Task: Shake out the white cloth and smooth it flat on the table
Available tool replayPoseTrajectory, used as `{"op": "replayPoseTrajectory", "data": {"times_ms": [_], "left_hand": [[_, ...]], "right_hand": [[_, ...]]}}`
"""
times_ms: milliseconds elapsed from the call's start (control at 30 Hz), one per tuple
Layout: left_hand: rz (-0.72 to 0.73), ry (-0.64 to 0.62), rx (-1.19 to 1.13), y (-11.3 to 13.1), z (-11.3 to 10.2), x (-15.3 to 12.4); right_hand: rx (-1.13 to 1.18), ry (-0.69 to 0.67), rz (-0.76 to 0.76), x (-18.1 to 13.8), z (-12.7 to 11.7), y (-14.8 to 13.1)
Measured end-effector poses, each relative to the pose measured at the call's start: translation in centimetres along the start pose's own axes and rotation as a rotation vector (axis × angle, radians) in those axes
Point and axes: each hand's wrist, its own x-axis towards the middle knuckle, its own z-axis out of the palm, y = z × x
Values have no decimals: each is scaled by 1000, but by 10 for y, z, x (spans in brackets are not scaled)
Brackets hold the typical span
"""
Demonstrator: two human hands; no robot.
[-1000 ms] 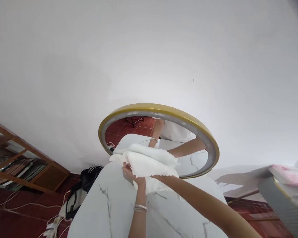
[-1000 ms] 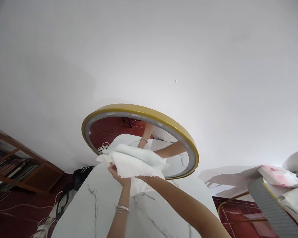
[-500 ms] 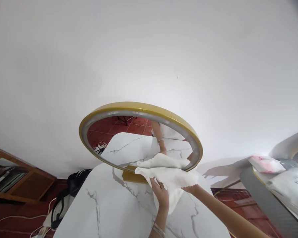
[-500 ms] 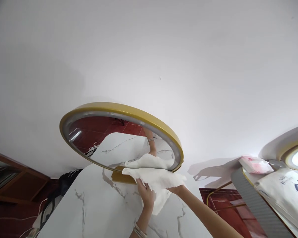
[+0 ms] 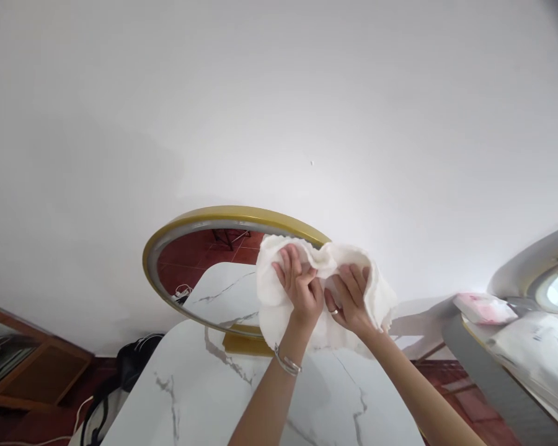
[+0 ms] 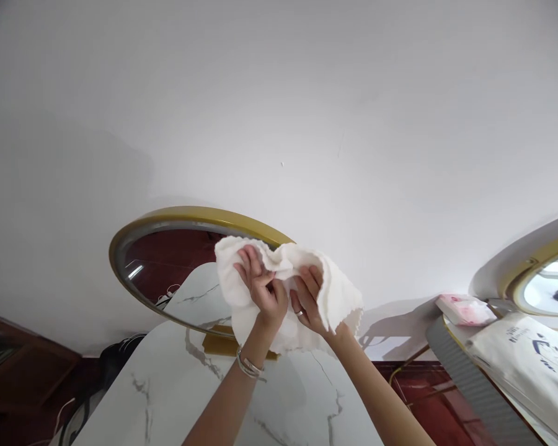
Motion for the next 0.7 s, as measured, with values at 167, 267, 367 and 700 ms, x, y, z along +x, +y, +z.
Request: {"op": "replayPoseTrajectory", "data": {"times_ms": [167, 267, 367, 700], "left_hand": [[30, 53, 11, -8, -7, 58], [-61, 77, 67, -16, -23, 89], [-97, 113, 123, -32, -46, 114], [-99, 106, 344, -97, -129, 134]], "right_hand": [[-19, 101, -108, 61, 0, -19], [2, 79, -76, 101, -2, -40], [0, -4, -74, 134, 4, -65], [-17, -642, -30, 174, 54, -140]]}}
